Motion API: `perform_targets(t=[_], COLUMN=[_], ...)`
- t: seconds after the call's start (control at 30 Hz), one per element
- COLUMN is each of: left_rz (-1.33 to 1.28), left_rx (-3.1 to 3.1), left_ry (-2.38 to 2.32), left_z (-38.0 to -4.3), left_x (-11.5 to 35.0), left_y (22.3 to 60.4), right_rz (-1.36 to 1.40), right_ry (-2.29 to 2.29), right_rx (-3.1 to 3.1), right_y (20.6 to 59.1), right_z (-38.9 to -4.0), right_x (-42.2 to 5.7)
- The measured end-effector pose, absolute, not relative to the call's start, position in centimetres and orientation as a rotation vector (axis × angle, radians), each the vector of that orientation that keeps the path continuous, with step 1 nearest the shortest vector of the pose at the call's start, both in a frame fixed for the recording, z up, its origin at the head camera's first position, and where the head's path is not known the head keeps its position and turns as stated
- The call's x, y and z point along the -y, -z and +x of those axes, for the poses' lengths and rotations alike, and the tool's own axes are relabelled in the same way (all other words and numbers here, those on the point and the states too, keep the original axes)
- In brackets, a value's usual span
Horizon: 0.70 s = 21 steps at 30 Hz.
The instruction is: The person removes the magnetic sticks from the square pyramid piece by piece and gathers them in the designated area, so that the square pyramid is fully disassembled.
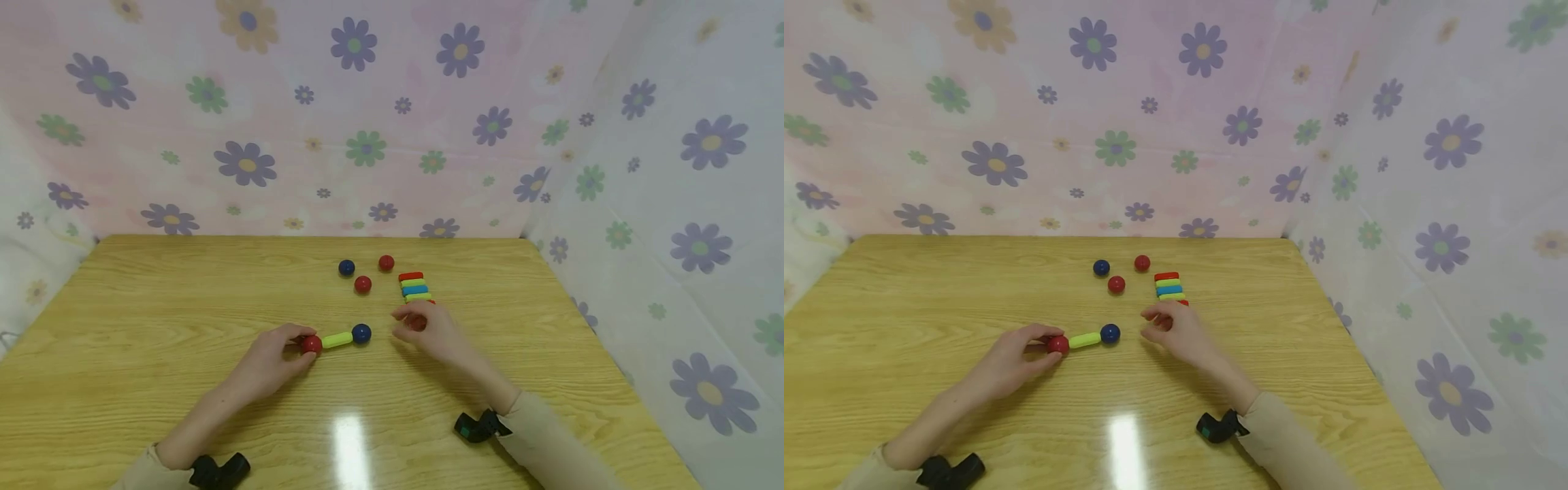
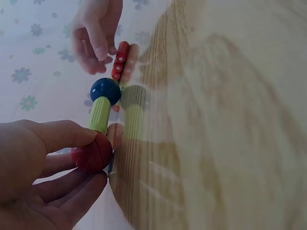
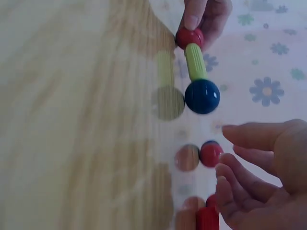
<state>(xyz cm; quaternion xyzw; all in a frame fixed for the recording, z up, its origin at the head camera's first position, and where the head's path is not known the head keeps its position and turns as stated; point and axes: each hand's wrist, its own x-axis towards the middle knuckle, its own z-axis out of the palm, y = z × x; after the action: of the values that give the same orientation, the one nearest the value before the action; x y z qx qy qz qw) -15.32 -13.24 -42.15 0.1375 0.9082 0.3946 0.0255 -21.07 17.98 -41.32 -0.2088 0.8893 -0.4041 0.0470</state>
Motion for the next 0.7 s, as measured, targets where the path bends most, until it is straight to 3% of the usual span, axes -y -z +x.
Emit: perform_targets(t=[0.27, 0.7], left_rz=[0.458, 0.442], left_rx=[-2.791, -2.803], left_ry=[-1.209, -1.217], left_z=[-15.4, -15.4], left_x=[13.4, 13.4], left_y=[42.1, 42.3], right_rz=[-0.821, -0.965], right_ry=[1.15, 1.098], right_rx=[-2.543, -2.548], right_y=[41.7, 42.9], right_z=[-22.0, -22.1], right_x=[-14.0, -13.1])
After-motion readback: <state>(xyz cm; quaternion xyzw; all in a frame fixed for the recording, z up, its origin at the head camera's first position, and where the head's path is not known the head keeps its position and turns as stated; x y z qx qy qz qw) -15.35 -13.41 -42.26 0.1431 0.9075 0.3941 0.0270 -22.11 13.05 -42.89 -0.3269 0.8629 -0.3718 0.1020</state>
